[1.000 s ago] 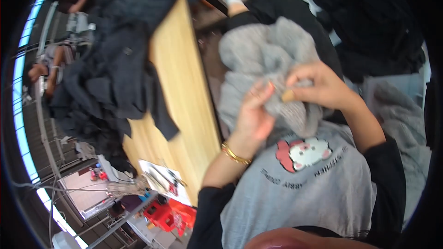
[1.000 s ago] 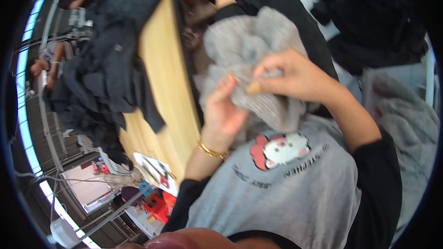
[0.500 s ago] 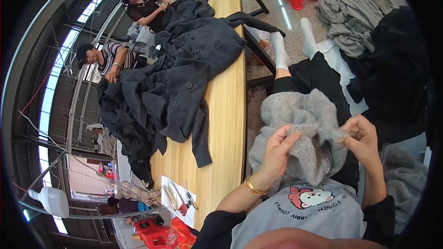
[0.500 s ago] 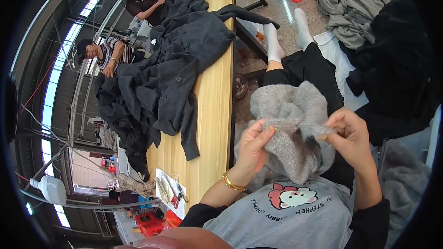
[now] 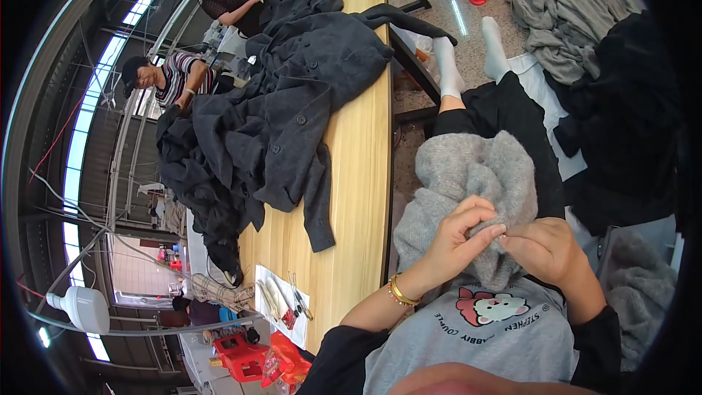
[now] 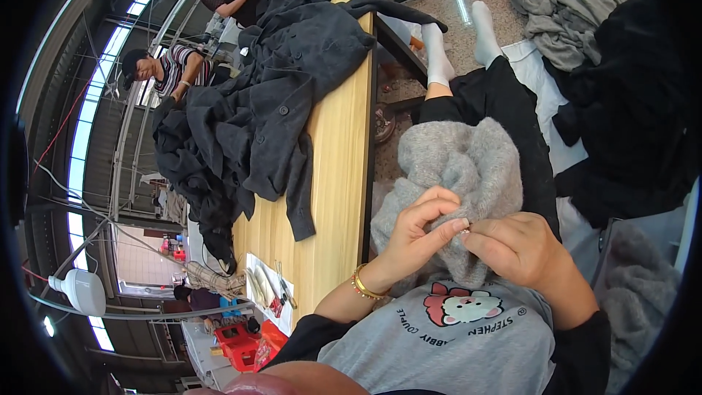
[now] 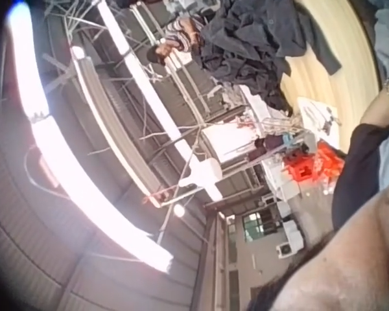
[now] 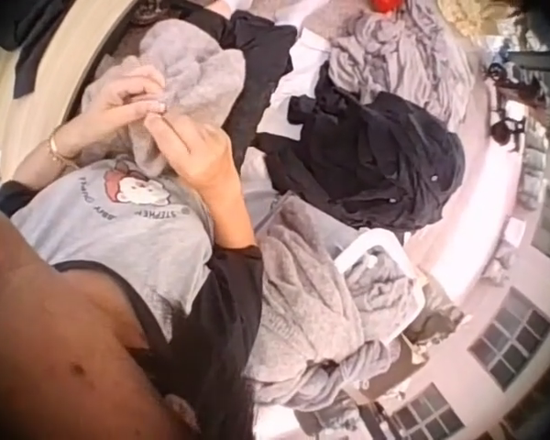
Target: Inspecting and checking the seams and quality of grey and black garments at a work table.
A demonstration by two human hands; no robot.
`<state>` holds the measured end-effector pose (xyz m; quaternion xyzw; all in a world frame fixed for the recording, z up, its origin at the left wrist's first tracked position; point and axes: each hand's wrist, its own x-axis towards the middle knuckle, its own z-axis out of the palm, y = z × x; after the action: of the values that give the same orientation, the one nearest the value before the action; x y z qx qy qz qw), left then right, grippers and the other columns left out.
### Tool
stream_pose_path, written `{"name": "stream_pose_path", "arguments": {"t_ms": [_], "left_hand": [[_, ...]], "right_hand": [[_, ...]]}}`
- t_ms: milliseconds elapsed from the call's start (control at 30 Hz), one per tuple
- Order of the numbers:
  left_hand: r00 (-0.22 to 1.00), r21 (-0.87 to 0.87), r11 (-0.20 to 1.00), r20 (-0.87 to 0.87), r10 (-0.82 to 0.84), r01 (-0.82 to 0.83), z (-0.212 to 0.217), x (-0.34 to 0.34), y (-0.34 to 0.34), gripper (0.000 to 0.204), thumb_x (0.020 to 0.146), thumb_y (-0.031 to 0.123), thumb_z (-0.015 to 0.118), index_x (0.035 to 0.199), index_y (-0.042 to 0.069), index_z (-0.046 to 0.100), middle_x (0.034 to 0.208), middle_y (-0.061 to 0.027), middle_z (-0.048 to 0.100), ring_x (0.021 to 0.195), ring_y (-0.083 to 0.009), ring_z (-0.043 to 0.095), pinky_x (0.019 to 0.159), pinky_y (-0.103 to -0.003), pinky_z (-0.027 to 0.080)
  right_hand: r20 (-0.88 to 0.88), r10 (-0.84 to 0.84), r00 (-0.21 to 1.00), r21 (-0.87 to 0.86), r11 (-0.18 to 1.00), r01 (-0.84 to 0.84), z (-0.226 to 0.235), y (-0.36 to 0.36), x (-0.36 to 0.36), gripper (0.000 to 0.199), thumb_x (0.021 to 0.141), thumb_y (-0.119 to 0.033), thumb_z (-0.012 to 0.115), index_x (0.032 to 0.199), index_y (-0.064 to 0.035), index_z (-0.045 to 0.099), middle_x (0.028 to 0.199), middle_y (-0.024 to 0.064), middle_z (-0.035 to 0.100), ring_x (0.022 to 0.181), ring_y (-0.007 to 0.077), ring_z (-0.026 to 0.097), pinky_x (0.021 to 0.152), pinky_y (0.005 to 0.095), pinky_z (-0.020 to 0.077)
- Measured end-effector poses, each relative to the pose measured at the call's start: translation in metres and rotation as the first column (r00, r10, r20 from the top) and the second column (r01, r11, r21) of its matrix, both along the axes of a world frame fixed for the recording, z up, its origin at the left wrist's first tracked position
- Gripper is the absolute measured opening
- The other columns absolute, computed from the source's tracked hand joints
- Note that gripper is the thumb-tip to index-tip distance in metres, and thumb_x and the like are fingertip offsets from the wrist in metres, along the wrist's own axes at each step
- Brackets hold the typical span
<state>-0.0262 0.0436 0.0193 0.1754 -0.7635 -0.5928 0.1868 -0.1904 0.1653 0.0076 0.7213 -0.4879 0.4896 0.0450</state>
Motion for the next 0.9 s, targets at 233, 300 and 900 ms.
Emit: {"name": "stream_pose_path", "arguments": {"t_ms": [233, 300, 900], "left_hand": [[0.997, 0.376, 0.924, 0.011, 0.07, -0.069, -0.008, 0.011, -0.007, 0.014, 0.09, 0.004, 0.063, 0.103, -0.002, 0.061, 0.105, -0.0014, 0.058, 0.097, -0.0078, 0.051, 0.087, -0.023, 0.041], [0.998, 0.432, 0.9, 0.038, 0.051, -0.062, -0.004, 0.012, -0.012, 0.018, 0.089, 0.004, 0.065, 0.106, -0.001, 0.062, 0.096, 0.0019, 0.063, 0.086, -0.004, 0.055, 0.077, -0.018, 0.045], [0.985, 0.187, 0.968, -0.014, 0.174, -0.169, -0.036, 0.024, -0.009, 0.035, 0.074, 0.005, 0.081, 0.103, 0.0, 0.062, 0.084, 0.0048, 0.058, 0.072, -0.0025, 0.05, 0.063, -0.016, 0.041]], "right_hand": [[-0.003, 0.082, 0.997, -0.043, 0.996, -0.082, -0.008, -0.017, -0.004, 0.014, 0.07, -0.006, 0.069, 0.083, -0.0005, 0.066, 0.078, 0.0078, 0.061, 0.06, 0.0196, 0.061, 0.047, 0.029, 0.0462], [-0.015, 0.079, 0.997, -0.085, 0.993, -0.08, -0.018, -0.02, -0.002, 0.018, 0.067, -0.005, 0.068, 0.084, 0.0027, 0.067, 0.079, 0.0099, 0.062, 0.059, 0.019, 0.061, 0.046, 0.0269, 0.0464], [0.145, -0.002, 0.989, 0.132, 0.991, -0.017, -0.023, -0.025, 0.016, 0.018, 0.07, -0.001, 0.074, 0.087, -0.0026, 0.069, 0.082, 0.0065, 0.065, 0.067, 0.0149, 0.064, 0.054, 0.0233, 0.0506]]}}
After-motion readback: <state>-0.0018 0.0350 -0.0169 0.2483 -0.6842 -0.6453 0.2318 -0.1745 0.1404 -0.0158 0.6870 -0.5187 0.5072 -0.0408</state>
